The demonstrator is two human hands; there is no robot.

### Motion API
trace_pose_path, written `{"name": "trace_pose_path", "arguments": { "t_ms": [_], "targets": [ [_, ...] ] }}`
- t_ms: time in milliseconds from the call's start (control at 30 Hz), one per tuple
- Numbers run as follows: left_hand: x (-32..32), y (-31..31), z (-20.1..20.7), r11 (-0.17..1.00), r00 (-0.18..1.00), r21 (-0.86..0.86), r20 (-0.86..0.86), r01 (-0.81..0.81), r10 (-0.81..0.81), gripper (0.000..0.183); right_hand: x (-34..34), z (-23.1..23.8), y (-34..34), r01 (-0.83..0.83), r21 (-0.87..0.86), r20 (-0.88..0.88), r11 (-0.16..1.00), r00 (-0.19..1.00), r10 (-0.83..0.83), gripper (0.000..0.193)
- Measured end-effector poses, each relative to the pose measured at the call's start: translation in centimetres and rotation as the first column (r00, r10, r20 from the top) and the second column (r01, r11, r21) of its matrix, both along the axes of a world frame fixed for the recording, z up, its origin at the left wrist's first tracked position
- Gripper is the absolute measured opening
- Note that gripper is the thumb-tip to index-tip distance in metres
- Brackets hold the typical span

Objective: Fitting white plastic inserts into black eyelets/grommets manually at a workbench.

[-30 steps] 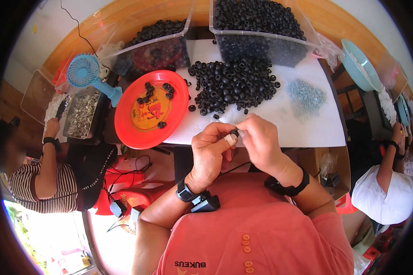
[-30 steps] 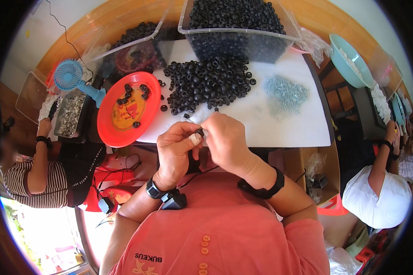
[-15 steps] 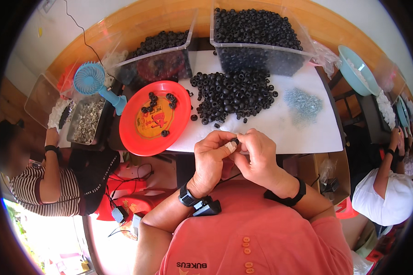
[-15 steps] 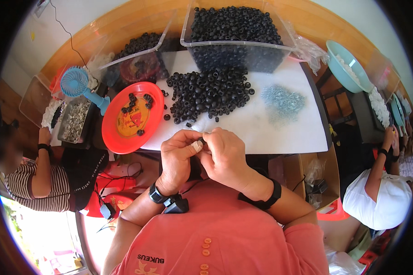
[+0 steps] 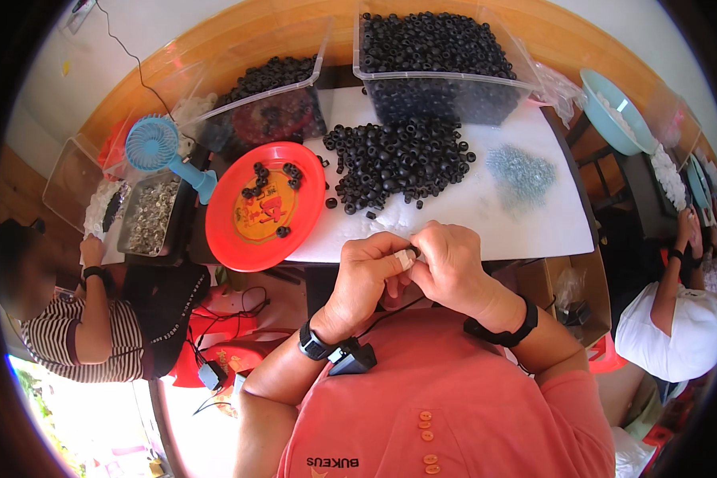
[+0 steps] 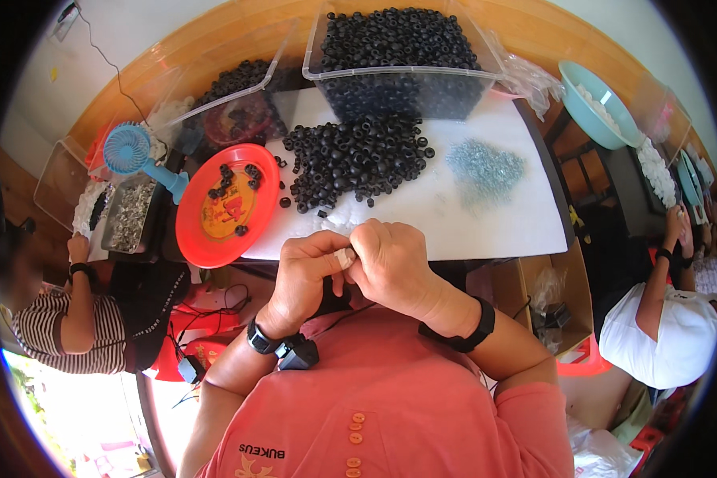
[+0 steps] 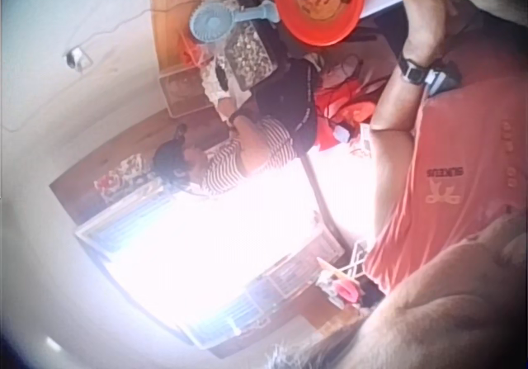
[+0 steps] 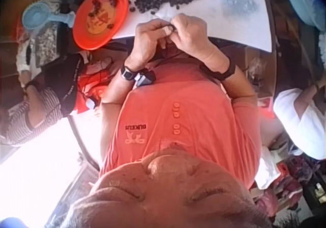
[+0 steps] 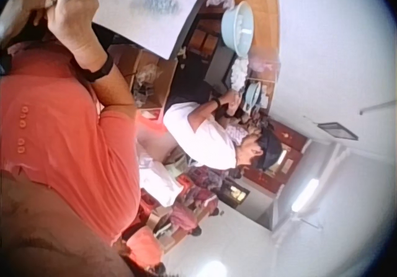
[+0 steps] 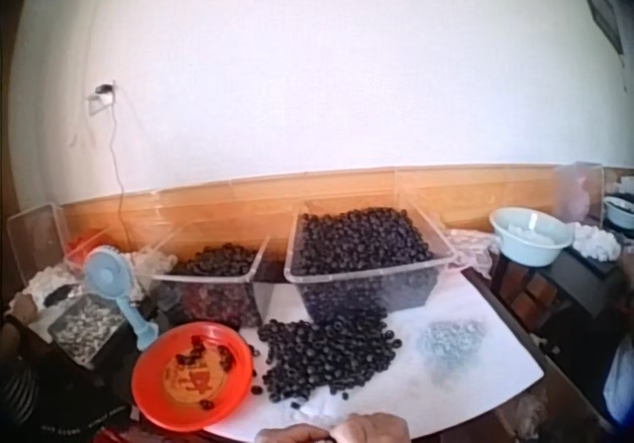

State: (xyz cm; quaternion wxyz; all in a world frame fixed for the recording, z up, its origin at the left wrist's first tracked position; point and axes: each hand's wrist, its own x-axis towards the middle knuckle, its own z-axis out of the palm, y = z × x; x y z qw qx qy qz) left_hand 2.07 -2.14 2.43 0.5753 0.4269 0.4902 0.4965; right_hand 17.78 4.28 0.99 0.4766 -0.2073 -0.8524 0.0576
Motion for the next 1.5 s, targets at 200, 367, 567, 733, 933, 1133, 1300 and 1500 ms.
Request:
{"name": "trace_pose_path", "arguments": {
  "t_ms": [200,367,567,733,933,1133,1300,1500],
  "targets": [
    [0.6,-0.2,-0.1,0.999,0.997,-0.031,0.075,-0.014,0.016,0.010,0.2,-1.6,-1.0,-0.108,-0.284,-0.092,0.953,0.992,0.085,0.030],
    [0.4,-0.3,0.3,0.998,0.998,-0.037,0.043,0.054,-0.053,0.014,0.3,-1.4,-1.9,-0.211,-0.564,-0.260,0.798,0.963,0.071,0.029],
    [0.2,0.1,1.1,0.988,0.992,-0.091,-0.016,0.125,-0.127,0.017,1.1,0.0,-1.3,-0.207,-0.420,-0.161,0.883,0.975,0.152,0.029],
    [0.5,-0.5,0.5,0.992,0.996,-0.094,0.037,0.080,-0.077,0.018,0.4,-1.4,-1.9,-0.144,-0.368,-0.211,0.919,0.975,0.069,0.031],
    [0.3,-0.4,1.2,0.981,0.991,-0.145,-0.001,0.131,-0.133,0.018,0.8,-1.6,-2.1,-0.137,-0.404,-0.167,0.905,0.983,0.074,0.033],
    [-0.3,0.1,0.5,0.882,0.788,0.462,-0.576,0.094,0.218,0.010,1.0,2.0,0.0,0.193,-0.299,0.377,0.934,0.924,-0.070,0.025],
    [0.2,0.8,-0.7,0.772,0.682,0.574,-0.681,0.272,0.266,0.028,0.1,3.2,1.0,0.241,-0.317,0.622,0.917,0.783,0.009,0.013],
    [-0.4,1.6,-0.6,0.757,0.681,0.562,-0.699,0.335,0.217,0.028,0.6,3.9,2.9,0.292,-0.507,0.629,0.811,0.769,0.116,0.015]
  ]
}}
